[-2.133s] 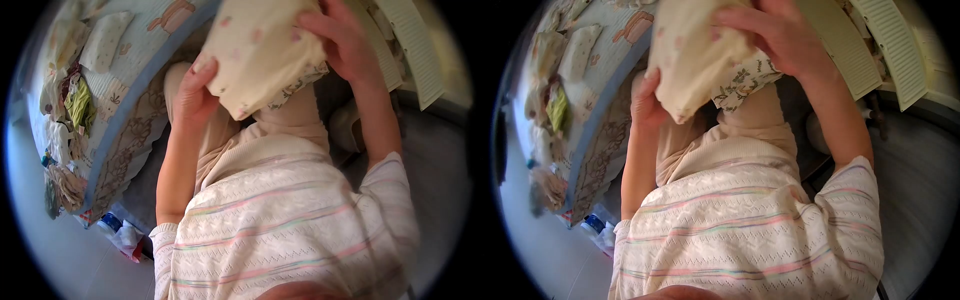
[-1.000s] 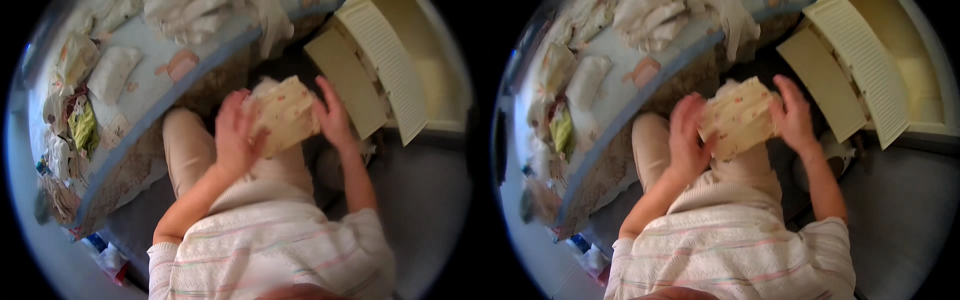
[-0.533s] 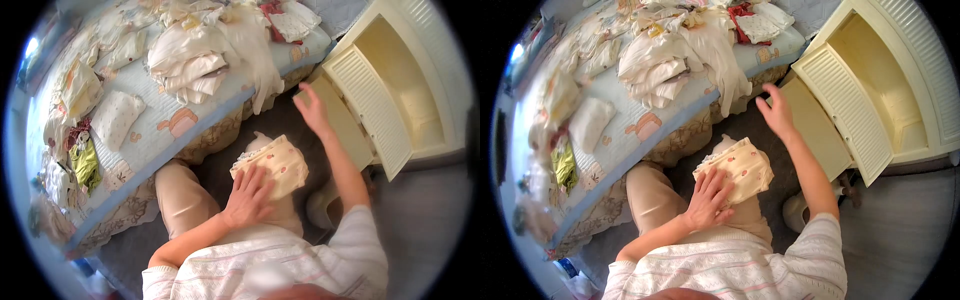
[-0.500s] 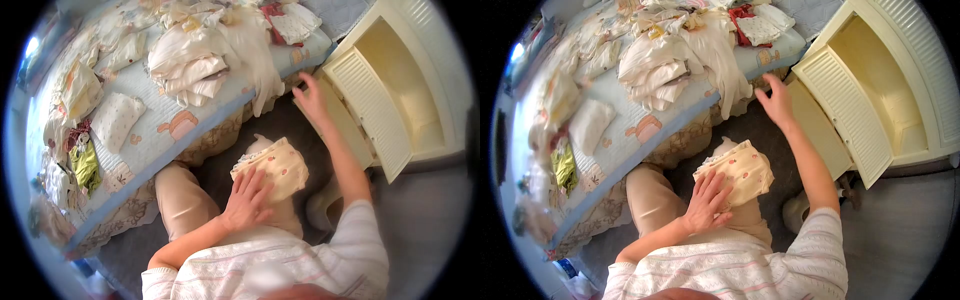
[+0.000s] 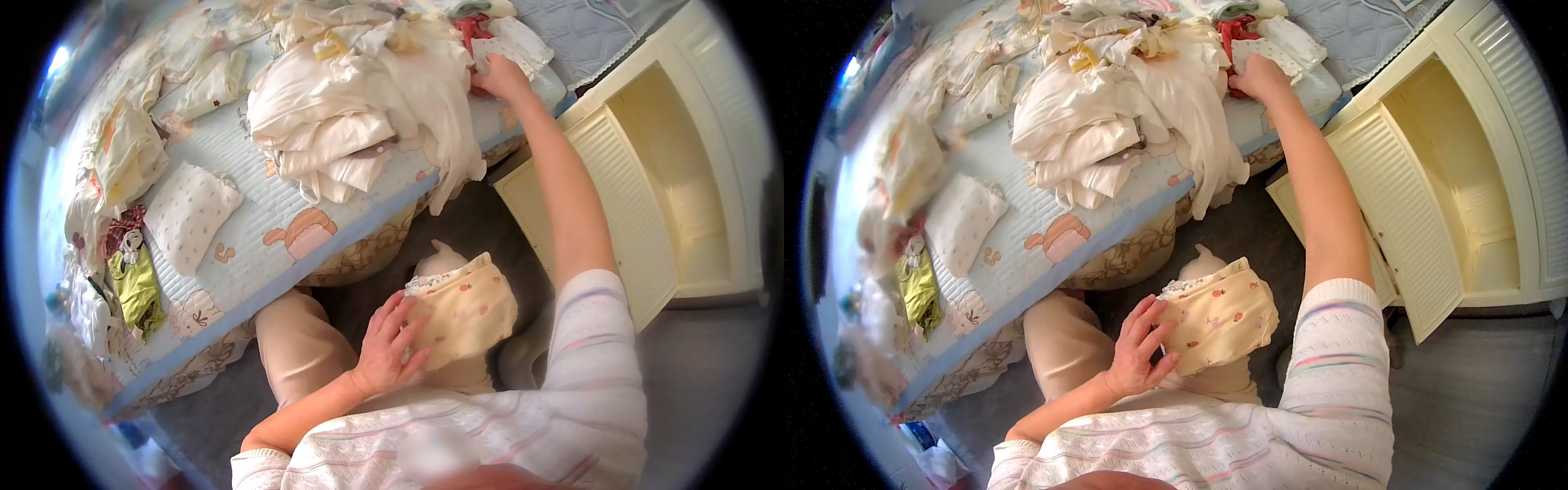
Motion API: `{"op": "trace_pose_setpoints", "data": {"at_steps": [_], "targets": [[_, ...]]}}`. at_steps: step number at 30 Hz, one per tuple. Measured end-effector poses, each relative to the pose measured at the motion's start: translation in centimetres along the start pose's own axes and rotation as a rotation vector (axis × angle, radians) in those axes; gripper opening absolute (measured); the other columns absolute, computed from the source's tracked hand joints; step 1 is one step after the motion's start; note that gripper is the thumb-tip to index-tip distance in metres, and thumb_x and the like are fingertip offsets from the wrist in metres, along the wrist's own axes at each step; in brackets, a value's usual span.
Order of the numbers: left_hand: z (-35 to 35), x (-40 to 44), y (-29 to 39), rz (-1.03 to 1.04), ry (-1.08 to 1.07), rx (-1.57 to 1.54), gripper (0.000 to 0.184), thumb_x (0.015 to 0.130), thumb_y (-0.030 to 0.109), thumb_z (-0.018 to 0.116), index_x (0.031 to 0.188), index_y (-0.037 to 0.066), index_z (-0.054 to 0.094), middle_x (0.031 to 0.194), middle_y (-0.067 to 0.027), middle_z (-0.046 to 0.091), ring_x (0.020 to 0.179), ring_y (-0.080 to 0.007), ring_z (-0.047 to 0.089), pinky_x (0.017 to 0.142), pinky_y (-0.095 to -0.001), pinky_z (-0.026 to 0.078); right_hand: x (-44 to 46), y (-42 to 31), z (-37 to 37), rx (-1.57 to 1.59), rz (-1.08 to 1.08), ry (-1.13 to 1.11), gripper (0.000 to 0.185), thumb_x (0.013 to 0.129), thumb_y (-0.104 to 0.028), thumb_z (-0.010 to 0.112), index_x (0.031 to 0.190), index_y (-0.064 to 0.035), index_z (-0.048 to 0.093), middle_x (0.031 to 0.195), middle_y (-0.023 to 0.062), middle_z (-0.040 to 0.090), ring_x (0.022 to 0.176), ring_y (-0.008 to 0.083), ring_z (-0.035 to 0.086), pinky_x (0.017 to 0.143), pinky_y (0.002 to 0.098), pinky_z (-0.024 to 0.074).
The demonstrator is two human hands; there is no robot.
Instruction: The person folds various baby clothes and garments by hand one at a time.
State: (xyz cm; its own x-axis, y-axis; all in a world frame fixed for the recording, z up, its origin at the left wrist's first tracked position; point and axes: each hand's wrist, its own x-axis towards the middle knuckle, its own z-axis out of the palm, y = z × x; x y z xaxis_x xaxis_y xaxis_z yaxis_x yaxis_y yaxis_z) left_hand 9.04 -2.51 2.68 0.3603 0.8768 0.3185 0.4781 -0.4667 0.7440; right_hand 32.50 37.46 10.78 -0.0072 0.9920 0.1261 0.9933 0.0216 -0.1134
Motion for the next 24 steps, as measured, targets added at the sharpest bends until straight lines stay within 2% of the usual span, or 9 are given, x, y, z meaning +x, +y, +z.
{"op": "trace_pose_setpoints", "data": {"at_steps": [4,7,10,13,16,19,24], "targets": [[-0.3,0.0,-0.2,-0.013,0.001,-0.017,0.042,0.072,0.022,0.066,0.109,0.004,0.055,0.126,-0.0188,0.044,0.118,-0.0403,0.039,0.095,-0.0453,0.036,1.4,1.4,0.3,0.026,-0.15,-0.033,0.038,0.075,-0.034,0.059,0.096,-0.0022,0.061,0.096,0.0133,0.064,0.091,0.0319,0.059,0.077,0.0391,0.0461],[-0.4,-0.3,-0.2,-0.022,0.029,-0.019,0.041,0.072,0.02,0.066,0.108,0.004,0.055,0.124,-0.0184,0.046,0.117,-0.0403,0.04,0.094,-0.0455,0.037,1.6,4.2,-0.6,0.323,-0.068,-0.074,0.036,0.076,-0.032,0.059,0.097,-0.0028,0.061,0.089,0.0152,0.064,0.082,0.0297,0.061,0.073,0.0375,0.0464],[-0.6,-0.6,-0.4,-0.014,0.058,-0.02,0.04,0.072,0.018,0.067,0.107,0.005,0.055,0.122,-0.0182,0.047,0.116,-0.0404,0.041,0.093,-0.0458,0.037,1.8,7.6,-1.5,0.599,0.052,0.033,0.034,0.078,-0.029,0.059,0.097,-0.0011,0.062,0.086,0.0128,0.065,0.078,0.0221,0.062,0.07,0.0347,0.0467],[-1.1,-0.9,-0.5,-0.001,0.088,-0.002,0.039,0.072,0.017,0.067,0.107,0.005,0.055,0.12,-0.0181,0.048,0.115,-0.0407,0.042,0.093,-0.046,0.038,1.5,10.9,-4.3,1.042,0.017,0.019,0.032,0.083,-0.024,0.058,0.1,0.0023,0.06,0.09,0.01,0.064,0.081,0.0169,0.061,0.07,0.0313,0.0477],[-1.6,-0.8,-0.8,-0.017,0.151,0.004,0.039,0.068,0.014,0.067,0.105,0.006,0.057,0.12,-0.0175,0.048,0.114,-0.0396,0.043,0.093,-0.0454,0.038,-4.2,8.3,-10.5,1.301,0.007,-0.072,0.031,0.087,-0.02,0.056,0.106,0.0046,0.056,0.098,0.0091,0.063,0.083,0.0151,0.061,0.073,0.0281,0.0492],[-2.9,-0.1,-0.4,-0.063,0.207,-0.06,0.033,0.077,0.015,0.065,0.106,0.004,0.057,0.12,-0.0173,0.049,0.115,-0.0372,0.043,0.095,-0.0432,0.037,-8.6,7.3,-13.9,1.347,-0.035,-0.219,0.032,0.089,-0.018,0.054,0.112,0.0036,0.053,0.102,0.0092,0.062,0.085,0.0138,0.061,0.077,0.0258,0.0499],[-3.7,0.4,-0.9,-0.107,0.239,-0.086,0.033,0.08,0.019,0.063,0.109,0.004,0.056,0.12,-0.0143,0.051,0.115,-0.0318,0.045,0.095,-0.0386,0.037,-14.7,4.7,-16.7,1.393,-0.121,-0.264,0.031,0.089,-0.018,0.055,0.112,0.0028,0.053,0.104,0.0102,0.062,0.088,0.0132,0.061,0.077,0.0251,0.0503]]}}
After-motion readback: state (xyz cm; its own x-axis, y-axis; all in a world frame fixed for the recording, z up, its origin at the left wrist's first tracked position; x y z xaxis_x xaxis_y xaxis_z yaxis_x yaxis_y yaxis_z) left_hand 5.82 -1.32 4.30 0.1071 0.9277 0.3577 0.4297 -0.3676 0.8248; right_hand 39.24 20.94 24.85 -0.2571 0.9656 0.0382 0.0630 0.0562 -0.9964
